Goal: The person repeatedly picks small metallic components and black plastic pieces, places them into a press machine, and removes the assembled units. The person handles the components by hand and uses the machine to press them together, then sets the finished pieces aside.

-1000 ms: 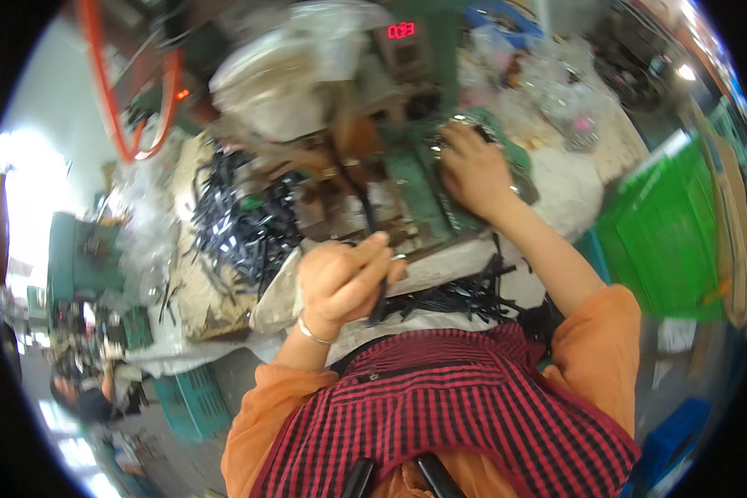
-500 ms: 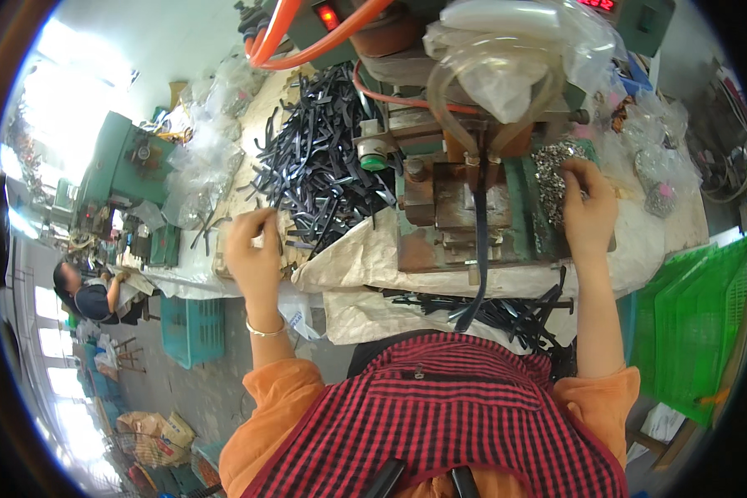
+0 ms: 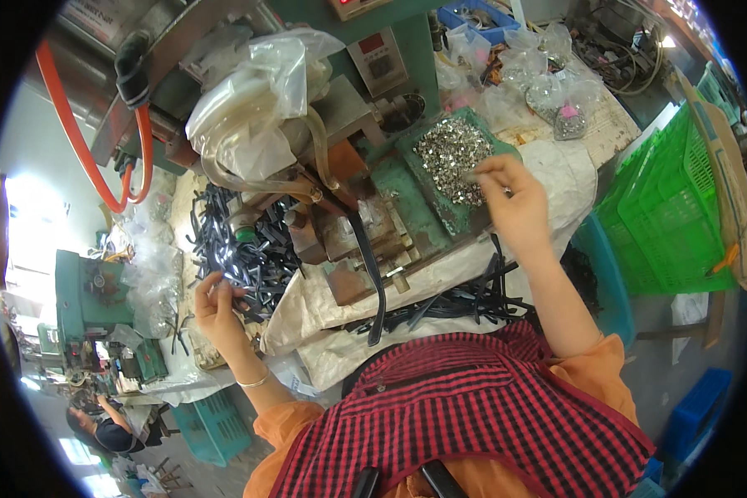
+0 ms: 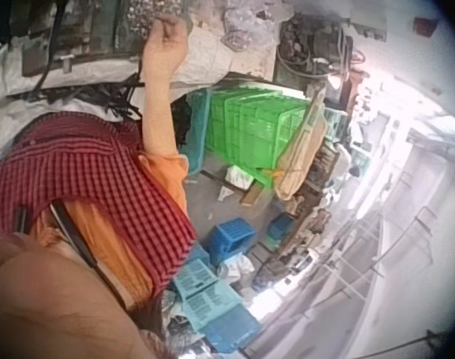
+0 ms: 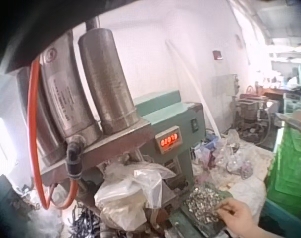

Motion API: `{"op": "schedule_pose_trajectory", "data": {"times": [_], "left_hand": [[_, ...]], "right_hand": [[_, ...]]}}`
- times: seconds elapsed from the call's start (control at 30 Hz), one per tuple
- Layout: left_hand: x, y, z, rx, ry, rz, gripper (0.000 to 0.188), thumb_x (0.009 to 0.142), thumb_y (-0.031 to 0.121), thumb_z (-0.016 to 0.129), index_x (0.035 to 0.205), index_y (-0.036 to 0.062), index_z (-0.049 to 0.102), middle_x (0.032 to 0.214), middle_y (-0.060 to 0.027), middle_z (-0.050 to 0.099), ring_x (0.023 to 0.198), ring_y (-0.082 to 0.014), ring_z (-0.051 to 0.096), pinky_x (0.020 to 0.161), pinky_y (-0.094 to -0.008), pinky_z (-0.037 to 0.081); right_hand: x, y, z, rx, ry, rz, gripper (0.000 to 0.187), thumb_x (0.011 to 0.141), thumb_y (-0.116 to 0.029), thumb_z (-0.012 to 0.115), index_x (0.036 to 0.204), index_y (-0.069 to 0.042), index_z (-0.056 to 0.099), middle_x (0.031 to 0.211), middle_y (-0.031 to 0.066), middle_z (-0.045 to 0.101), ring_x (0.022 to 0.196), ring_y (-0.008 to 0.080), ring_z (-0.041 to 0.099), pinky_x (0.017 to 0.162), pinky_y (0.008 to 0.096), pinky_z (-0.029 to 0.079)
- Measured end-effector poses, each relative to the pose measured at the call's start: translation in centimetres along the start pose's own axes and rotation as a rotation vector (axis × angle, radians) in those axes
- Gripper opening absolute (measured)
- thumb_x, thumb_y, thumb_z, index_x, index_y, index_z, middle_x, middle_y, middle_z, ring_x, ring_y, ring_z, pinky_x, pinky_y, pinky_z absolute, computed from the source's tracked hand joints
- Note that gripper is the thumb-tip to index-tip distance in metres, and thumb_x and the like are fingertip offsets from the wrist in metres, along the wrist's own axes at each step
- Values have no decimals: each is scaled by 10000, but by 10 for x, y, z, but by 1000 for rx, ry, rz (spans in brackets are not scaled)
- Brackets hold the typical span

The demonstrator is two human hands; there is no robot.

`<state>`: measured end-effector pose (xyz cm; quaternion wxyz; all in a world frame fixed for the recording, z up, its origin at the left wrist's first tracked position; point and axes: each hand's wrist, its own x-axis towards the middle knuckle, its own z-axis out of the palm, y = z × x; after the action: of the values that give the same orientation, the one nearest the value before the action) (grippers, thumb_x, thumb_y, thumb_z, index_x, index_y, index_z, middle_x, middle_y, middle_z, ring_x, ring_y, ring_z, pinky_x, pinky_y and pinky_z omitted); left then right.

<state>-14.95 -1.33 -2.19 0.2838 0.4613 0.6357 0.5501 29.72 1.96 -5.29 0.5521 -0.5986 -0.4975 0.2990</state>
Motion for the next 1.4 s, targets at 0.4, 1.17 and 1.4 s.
{"op": "schedule_pose_trajectory", "data": {"times": [0.4,1.17,1.4], "left_hand": [[-12,-4,78,-267,104,-21,294,1063,249,608,948,-12,680,834,-103,713,586,-88,620,482,-202,434],[-47,94,140,284,-322,1355,228,770,87,846,971,49,744,972,-75,754,602,-126,629,510,-273,467],[-39,73,149,210,-330,1375,282,730,65,854,973,93,714,1002,-56,751,546,-123,593,468,-269,441]], "right_hand": [[-11,-70,102,257,-272,-221,318,948,5,581,1265,5,555,1004,174,744,952,276,746,838,343,548],[14,9,25,-822,116,-390,261,799,-97,762,1054,-64,716,1299,200,633,1325,427,527,1049,506,453],[44,21,28,-589,195,-492,120,822,-102,751,921,-43,717,1116,185,709,1155,375,634,966,456,504]]}}
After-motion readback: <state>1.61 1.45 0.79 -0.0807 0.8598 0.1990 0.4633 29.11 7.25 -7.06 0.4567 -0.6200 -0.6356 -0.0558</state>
